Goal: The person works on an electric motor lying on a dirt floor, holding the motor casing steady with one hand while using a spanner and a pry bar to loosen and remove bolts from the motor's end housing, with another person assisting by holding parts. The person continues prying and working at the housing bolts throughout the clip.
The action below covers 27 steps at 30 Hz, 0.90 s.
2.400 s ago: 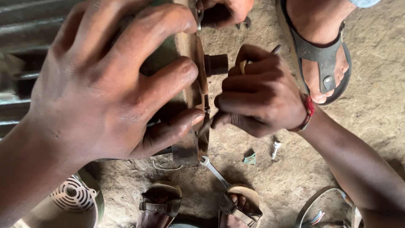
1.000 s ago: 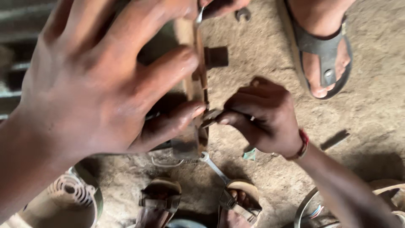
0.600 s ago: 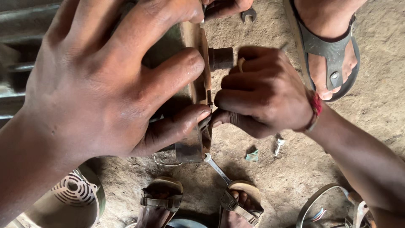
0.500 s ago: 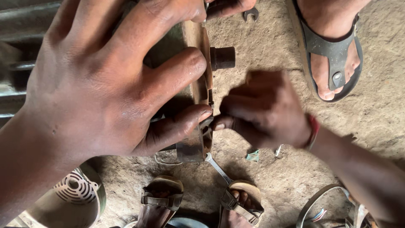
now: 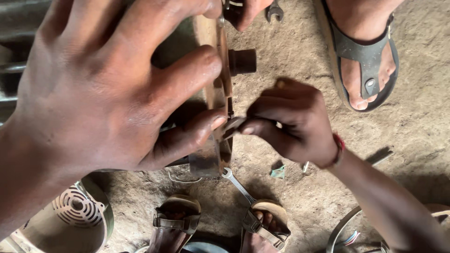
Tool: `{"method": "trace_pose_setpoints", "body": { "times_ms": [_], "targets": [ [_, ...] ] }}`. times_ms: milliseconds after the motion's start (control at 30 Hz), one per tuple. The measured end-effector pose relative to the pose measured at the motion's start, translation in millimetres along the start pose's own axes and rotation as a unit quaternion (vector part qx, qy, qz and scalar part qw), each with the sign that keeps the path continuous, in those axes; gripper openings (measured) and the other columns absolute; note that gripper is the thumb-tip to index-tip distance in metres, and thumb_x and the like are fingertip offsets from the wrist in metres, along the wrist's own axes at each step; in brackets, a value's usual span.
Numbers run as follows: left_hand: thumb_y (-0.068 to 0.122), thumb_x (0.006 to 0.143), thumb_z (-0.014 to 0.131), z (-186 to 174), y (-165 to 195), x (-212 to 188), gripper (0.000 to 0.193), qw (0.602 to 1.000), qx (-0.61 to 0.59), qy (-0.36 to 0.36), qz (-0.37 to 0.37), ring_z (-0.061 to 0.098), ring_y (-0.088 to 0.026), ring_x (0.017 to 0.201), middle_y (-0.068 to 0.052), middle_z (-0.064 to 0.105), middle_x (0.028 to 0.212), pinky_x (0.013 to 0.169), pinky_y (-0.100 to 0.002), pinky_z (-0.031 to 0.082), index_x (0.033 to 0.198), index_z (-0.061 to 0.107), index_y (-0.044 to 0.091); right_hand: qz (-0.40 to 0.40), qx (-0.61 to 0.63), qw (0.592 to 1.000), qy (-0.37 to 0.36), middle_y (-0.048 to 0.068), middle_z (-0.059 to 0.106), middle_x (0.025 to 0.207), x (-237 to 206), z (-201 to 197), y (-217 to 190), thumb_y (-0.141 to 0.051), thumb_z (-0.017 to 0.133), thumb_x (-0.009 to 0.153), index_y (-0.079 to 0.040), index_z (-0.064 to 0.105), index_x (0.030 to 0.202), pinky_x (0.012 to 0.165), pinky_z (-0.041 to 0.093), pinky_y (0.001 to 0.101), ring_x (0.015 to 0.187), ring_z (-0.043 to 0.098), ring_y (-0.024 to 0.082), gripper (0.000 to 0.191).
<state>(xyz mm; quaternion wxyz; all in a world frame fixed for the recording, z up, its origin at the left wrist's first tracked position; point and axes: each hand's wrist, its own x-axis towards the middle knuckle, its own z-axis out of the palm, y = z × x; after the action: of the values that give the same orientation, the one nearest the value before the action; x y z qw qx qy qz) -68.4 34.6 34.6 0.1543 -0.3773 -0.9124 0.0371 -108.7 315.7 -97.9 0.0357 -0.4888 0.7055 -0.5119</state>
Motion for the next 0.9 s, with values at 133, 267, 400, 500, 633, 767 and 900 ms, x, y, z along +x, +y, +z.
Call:
{"method": "trace_pose_setpoints", "body": {
  "times_ms": [133, 267, 400, 500, 633, 767, 900],
  "targets": [
    [0.056, 0.104, 0.052, 2, -1, 3, 0.052, 1.0, 0.003, 0.008, 0.006, 0.046, -0.034, 0.127, -0.017, 0.05, 0.138, 0.1, -0.052, 0.051, 0.107, 0.073, 0.009, -0.116, -0.014, 0.993, -0.03, 0.004, 0.07, 0.071, 22, -6, 16, -0.028, 0.083, 0.09, -0.011, 0.074, 0.083, 0.06, 0.041, 0.0364, 0.059, 0.058, 0.017, 0.021],
    [0.056, 0.105, 0.052, 1, -1, 4, 0.052, 1.0, 0.011, -0.001, 0.001, 0.045, -0.034, 0.128, -0.017, 0.049, 0.139, 0.103, -0.052, 0.051, 0.109, 0.074, 0.01, -0.159, 0.027, 0.986, -0.042, 0.008, 0.069, 0.071, 32, -3, 24, -0.023, 0.081, 0.085, -0.006, 0.073, 0.083, 0.066, 0.048, 0.0405, 0.061, 0.06, 0.022, 0.019],
    [0.049, 0.099, 0.05, -1, 1, 0, 0.046, 1.0, 0.017, -0.009, -0.003, 0.046, -0.033, 0.127, -0.016, 0.05, 0.138, 0.099, -0.05, 0.05, 0.109, 0.074, 0.011, -0.157, 0.061, 0.985, -0.043, 0.007, 0.073, 0.076, 29, 6, 28, -0.018, 0.08, 0.091, -0.008, 0.075, 0.087, 0.06, 0.042, 0.0362, 0.06, 0.059, 0.015, 0.012],
    [0.047, 0.097, 0.049, -2, 0, 1, 0.042, 0.999, 0.042, -0.01, 0.001, 0.047, -0.031, 0.126, -0.013, 0.052, 0.137, 0.097, -0.048, 0.049, 0.105, 0.073, 0.013, -0.096, 0.084, 0.99, -0.061, 0.004, 0.07, 0.065, 21, 10, 25, -0.016, 0.081, 0.088, -0.009, 0.075, 0.079, 0.05, 0.033, 0.0344, 0.048, 0.047, 0.013, 0.013],
    [0.045, 0.096, 0.05, -4, -1, 7, 0.038, 0.998, 0.065, -0.015, -0.001, 0.048, -0.029, 0.124, -0.009, 0.055, 0.136, 0.095, -0.045, 0.048, 0.099, 0.072, 0.015, 0.028, 0.164, 0.982, -0.089, 0.001, 0.063, 0.062, 7, 11, 4, -0.019, 0.07, 0.098, -0.009, 0.073, 0.08, 0.051, 0.032, 0.0313, 0.05, 0.045, 0.008, 0.022],
    [0.043, 0.094, 0.051, -4, -1, 8, 0.034, 0.998, 0.069, -0.011, 0.003, 0.048, -0.026, 0.121, -0.006, 0.056, 0.136, 0.092, -0.041, 0.047, 0.1, 0.074, 0.019, 0.329, 0.329, 0.875, -0.137, -0.003, 0.047, 0.054, -3, 7, -28, -0.027, 0.067, 0.102, -0.005, 0.067, 0.068, 0.049, 0.028, 0.0296, 0.052, 0.035, 0.006, 0.04],
    [0.044, 0.096, 0.055, 0, 1, 4, 0.034, 1.0, 0.031, 0.002, -0.003, 0.048, -0.026, 0.119, -0.008, 0.056, 0.134, 0.093, -0.044, 0.047, 0.096, 0.073, 0.015, 0.435, 0.414, 0.79, -0.124, -0.004, 0.053, 0.058, -8, 9, -36, -0.033, 0.07, 0.098, -0.001, 0.07, 0.071, 0.049, 0.03, 0.0285, 0.056, 0.041, 0.005, 0.042]
  ]
}}
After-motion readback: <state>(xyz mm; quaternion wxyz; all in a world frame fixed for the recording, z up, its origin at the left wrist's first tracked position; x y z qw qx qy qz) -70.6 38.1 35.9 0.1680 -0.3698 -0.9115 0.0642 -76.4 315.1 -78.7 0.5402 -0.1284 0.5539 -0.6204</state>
